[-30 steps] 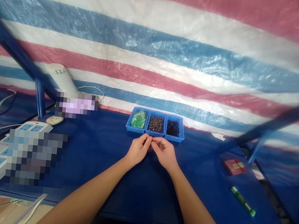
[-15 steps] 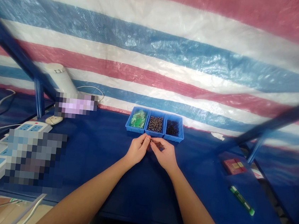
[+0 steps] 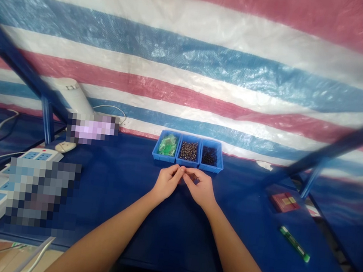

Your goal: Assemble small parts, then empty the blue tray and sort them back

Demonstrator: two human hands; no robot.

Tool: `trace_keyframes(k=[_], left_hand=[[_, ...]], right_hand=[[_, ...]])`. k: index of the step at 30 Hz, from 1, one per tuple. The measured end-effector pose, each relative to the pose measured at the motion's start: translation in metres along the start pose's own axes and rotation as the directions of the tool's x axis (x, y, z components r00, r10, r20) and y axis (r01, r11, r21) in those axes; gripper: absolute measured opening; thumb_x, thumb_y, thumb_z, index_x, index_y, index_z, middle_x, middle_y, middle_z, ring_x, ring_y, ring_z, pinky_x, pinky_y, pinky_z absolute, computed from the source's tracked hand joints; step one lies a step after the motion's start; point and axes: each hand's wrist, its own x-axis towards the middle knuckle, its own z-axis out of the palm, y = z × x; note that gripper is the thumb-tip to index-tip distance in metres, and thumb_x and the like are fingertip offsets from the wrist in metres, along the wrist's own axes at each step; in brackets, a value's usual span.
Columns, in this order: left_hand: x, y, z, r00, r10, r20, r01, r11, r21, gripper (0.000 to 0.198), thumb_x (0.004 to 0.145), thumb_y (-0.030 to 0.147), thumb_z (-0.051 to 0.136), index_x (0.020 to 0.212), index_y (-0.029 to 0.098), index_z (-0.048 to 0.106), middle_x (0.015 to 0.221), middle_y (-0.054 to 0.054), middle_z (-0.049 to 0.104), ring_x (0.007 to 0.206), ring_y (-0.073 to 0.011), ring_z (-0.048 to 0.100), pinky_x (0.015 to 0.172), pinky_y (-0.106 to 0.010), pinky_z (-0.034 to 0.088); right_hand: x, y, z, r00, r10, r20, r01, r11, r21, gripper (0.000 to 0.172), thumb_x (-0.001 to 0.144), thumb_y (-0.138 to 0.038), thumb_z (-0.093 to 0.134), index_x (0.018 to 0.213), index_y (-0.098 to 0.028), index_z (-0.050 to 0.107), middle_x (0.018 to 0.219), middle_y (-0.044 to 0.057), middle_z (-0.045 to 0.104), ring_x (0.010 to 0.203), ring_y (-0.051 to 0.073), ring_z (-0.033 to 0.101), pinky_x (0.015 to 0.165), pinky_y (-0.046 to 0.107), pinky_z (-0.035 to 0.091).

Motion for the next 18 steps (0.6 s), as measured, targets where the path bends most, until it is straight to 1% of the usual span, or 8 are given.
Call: trace_keyframes(k=[3, 5, 7, 10, 15, 18], left_hand=[[-0.0005, 0.0006, 0.0001, 1.0, 0.0, -0.004, 0.0, 1.0, -0.022, 0.039, 0.094, 0.044, 0.049, 0.067, 0.016, 0.052, 0.057, 0.004, 0.053, 0.053, -0.0092, 0.048, 0.053, -0.021, 0.037], [-0.0003, -0.0007, 0.0003, 1.0, -0.007, -0.014, 0.007, 1.0, -0.022, 0.041, 0.094, 0.045, 0.048, 0.066, 0.016, 0.052, 0.055, 0.004, 0.052, 0.052, -0.0092, 0.048, 0.052, -0.021, 0.036], [0.0004, -0.0028, 0.0004, 1.0, -0.021, -0.015, 0.02, 1.0, -0.006, 0.044, 0.094, 0.046, 0.047, 0.063, 0.015, 0.054, 0.054, 0.003, 0.051, 0.051, -0.0093, 0.047, 0.051, -0.022, 0.035], [0.0016, -0.0045, 0.0001, 0.999, -0.028, 0.019, 0.028, 1.0, 0.002, 0.048, 0.095, 0.047, 0.045, 0.06, 0.015, 0.055, 0.053, 0.002, 0.051, 0.05, -0.0096, 0.048, 0.052, -0.022, 0.036], [0.0006, 0.0004, 0.0003, 0.999, 0.011, 0.03, -0.01, 0.999, -0.035, 0.037, 0.094, 0.044, 0.048, 0.07, 0.016, 0.053, 0.058, 0.003, 0.055, 0.054, -0.0099, 0.05, 0.056, -0.021, 0.038], [-0.0005, 0.0015, 0.0012, 0.999, 0.018, 0.036, -0.017, 0.999, -0.027, 0.036, 0.095, 0.043, 0.047, 0.072, 0.016, 0.054, 0.058, 0.003, 0.056, 0.055, -0.0098, 0.051, 0.056, -0.021, 0.039]], right_hand=[[0.0006, 0.0006, -0.0018, 0.999, -0.032, 0.024, 0.033, 0.999, -0.03, 0.021, 0.085, -0.029, 0.062, 0.102, -0.024, 0.074, 0.091, 0.004, 0.073, 0.074, 0.018, 0.065, 0.069, 0.031, 0.052], [0.0004, 0.0006, -0.002, 0.998, -0.05, 0.044, 0.052, 0.998, -0.038, 0.022, 0.084, -0.027, 0.064, 0.104, -0.023, 0.073, 0.091, 0.004, 0.073, 0.075, 0.018, 0.065, 0.067, 0.03, 0.052], [-0.0003, 0.0006, -0.0011, 0.997, -0.047, 0.055, 0.048, 0.998, -0.029, 0.022, 0.084, -0.026, 0.064, 0.103, -0.023, 0.072, 0.089, 0.004, 0.073, 0.074, 0.018, 0.066, 0.067, 0.029, 0.052], [-0.0009, 0.0014, 0.0009, 0.998, -0.02, 0.053, 0.02, 1.0, -0.007, 0.017, 0.086, -0.028, 0.062, 0.099, -0.022, 0.072, 0.086, 0.003, 0.073, 0.072, 0.018, 0.066, 0.068, 0.03, 0.053], [0.0012, 0.0035, -0.0003, 1.0, 0.005, -0.005, -0.005, 1.0, 0.015, 0.018, 0.088, -0.029, 0.06, 0.099, -0.022, 0.072, 0.092, 0.004, 0.073, 0.077, 0.019, 0.067, 0.071, 0.03, 0.055], [0.0018, 0.0037, -0.0022, 1.0, 0.001, -0.004, -0.001, 1.0, 0.019, 0.018, 0.087, -0.03, 0.062, 0.099, -0.022, 0.073, 0.094, 0.004, 0.073, 0.08, 0.019, 0.068, 0.073, 0.031, 0.055]])
